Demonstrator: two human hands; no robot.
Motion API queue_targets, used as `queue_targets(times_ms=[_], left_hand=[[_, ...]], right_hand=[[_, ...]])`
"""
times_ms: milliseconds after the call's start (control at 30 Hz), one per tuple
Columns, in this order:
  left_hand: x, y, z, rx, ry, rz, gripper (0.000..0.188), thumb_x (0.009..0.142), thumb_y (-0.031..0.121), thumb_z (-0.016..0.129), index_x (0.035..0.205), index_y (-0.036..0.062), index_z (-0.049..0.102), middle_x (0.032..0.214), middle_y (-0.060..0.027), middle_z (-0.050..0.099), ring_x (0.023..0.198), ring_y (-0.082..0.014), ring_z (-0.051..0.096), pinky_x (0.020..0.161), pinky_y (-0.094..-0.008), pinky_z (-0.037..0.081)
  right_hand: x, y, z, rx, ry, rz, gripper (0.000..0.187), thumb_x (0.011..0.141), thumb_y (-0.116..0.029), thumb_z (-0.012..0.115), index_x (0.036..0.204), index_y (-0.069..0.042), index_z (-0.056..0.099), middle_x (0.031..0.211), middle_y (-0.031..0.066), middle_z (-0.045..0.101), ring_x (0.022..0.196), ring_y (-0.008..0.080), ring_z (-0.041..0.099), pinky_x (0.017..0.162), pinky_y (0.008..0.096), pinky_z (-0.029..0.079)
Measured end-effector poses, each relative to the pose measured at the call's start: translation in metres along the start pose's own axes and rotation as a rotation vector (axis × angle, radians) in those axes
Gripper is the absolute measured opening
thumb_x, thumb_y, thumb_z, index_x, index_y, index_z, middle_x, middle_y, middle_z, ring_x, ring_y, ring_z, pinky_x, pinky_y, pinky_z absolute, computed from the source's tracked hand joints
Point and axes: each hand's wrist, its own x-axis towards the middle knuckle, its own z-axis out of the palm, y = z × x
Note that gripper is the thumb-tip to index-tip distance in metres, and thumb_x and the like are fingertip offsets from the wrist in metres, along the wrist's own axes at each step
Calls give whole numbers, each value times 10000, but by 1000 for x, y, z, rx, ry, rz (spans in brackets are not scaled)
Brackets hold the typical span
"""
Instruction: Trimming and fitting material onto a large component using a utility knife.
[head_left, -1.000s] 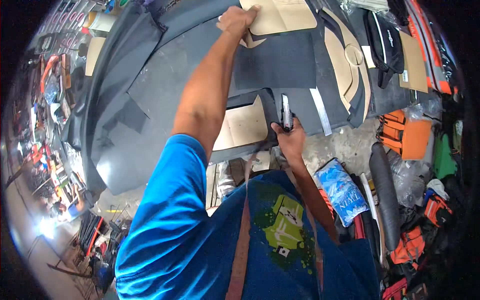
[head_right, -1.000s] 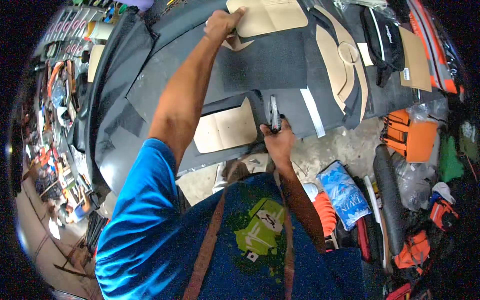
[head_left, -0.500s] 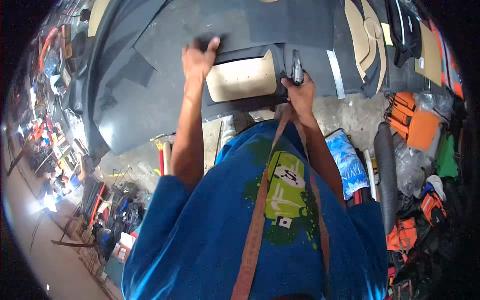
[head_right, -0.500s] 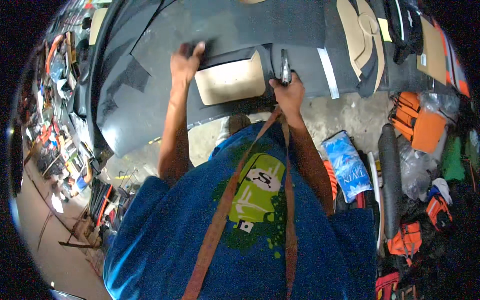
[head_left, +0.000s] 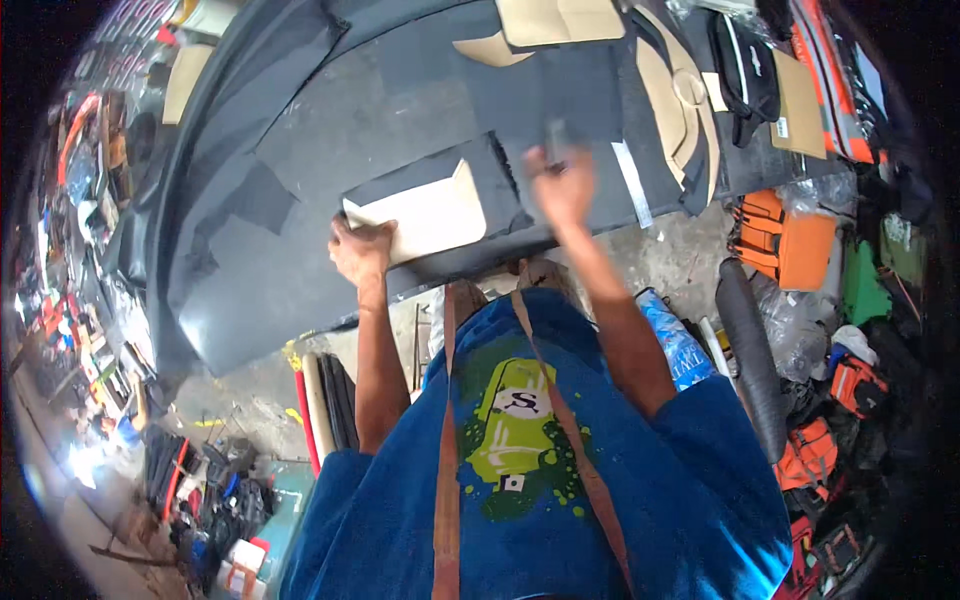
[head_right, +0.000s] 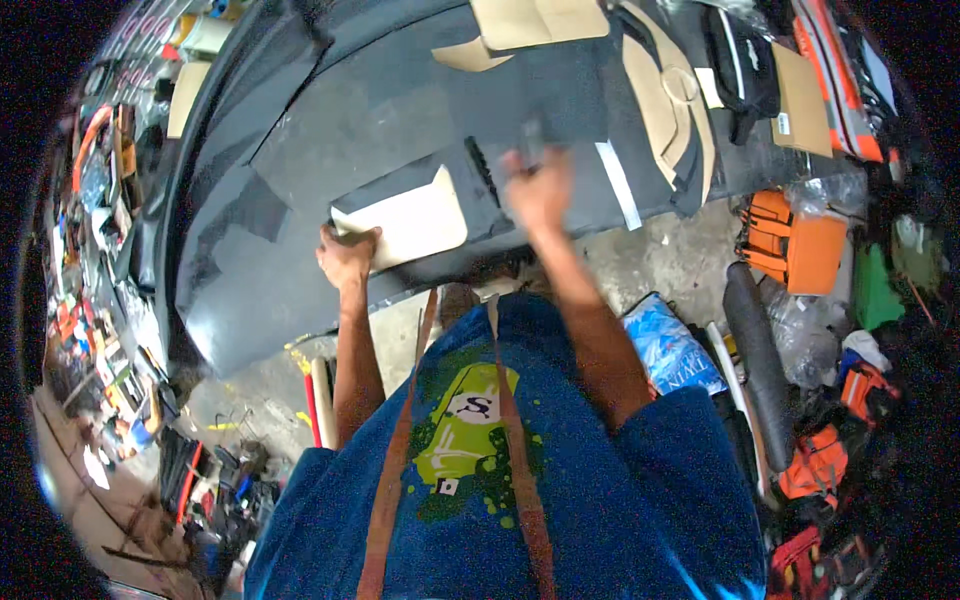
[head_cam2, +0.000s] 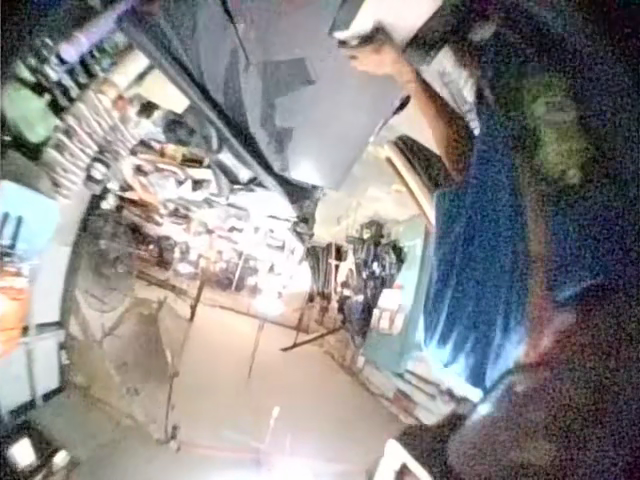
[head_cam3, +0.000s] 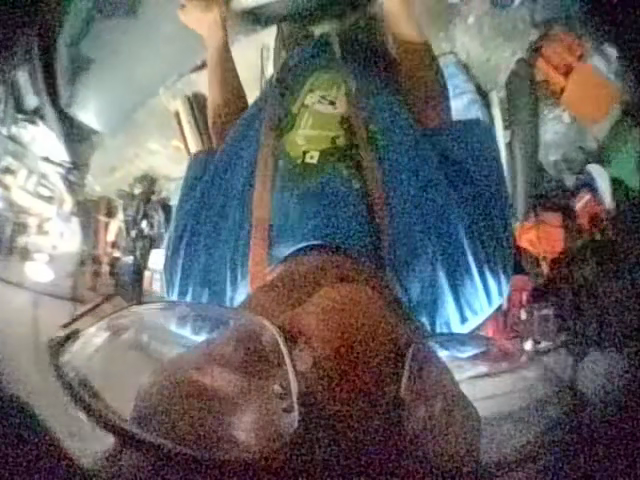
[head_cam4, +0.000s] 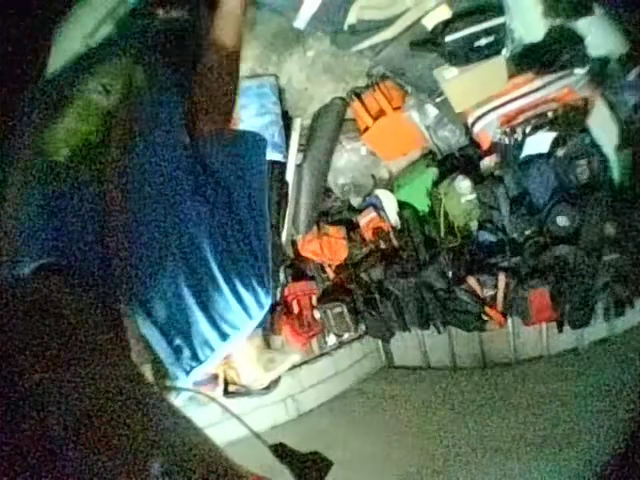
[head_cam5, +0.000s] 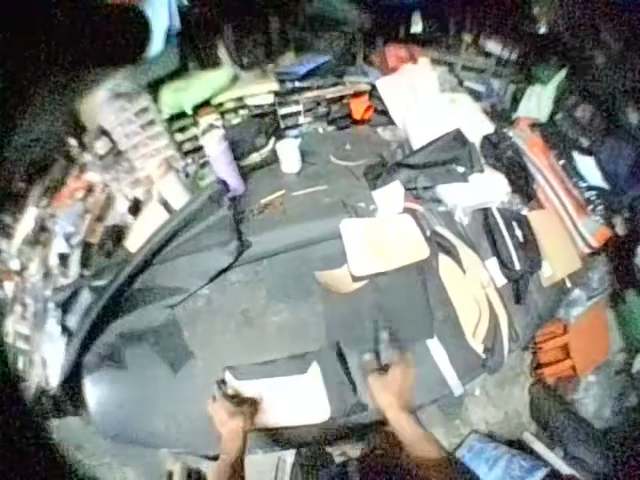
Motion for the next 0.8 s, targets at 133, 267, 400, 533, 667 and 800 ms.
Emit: queue_targets(times_ms=[133,267,400,533,667,800], left_hand=[[7,-8,62,229,512,309,534,770,380,848,1136,57,632,966,-105,698,681,-221,682,540,-351,559],[9,20,23,-42,-121,-62,625,738,383,875,1212,52,641,1058,-124,680,895,-313,705,821,-437,573],[3,32,5,-161,-220,-73,493,771,322,834,1135,9,724,1189,-177,609,1060,-350,624,989,-472,461],[9,-27,49,-68,181,146,372,825,315,779,1074,39,756,748,-105,722,580,-224,644,531,-370,531],[13,-62,-8,-361,-14,28,460,764,285,804,1115,2,715,879,-167,758,745,-346,712,704,-449,578],[30,-57,-13,-298,-109,-16,516,779,289,824,1193,3,708,950,-162,768,797,-330,720,755,-400,583]], right_hand=[[183,161,-95,-409,-13,143,534,874,-520,722,1030,-11,764,779,118,719,685,267,674,642,396,543],[180,133,-37,-313,-192,218,688,807,-605,782,1054,36,757,781,154,738,676,297,691,682,414,561],[179,157,-29,-260,121,-171,718,789,-606,814,1061,53,736,844,216,742,711,355,703,681,458,581],[176,141,-28,-83,-115,58,532,804,-494,812,913,22,738,723,151,683,590,281,623,571,402,506],[167,118,-11,41,-197,405,338,806,-339,826,777,-22,713,630,99,630,468,213,546,457,354,442],[184,145,-36,-46,14,331,297,794,-246,837,890,-26,662,690,112,630,460,222,542,425,357,453]])
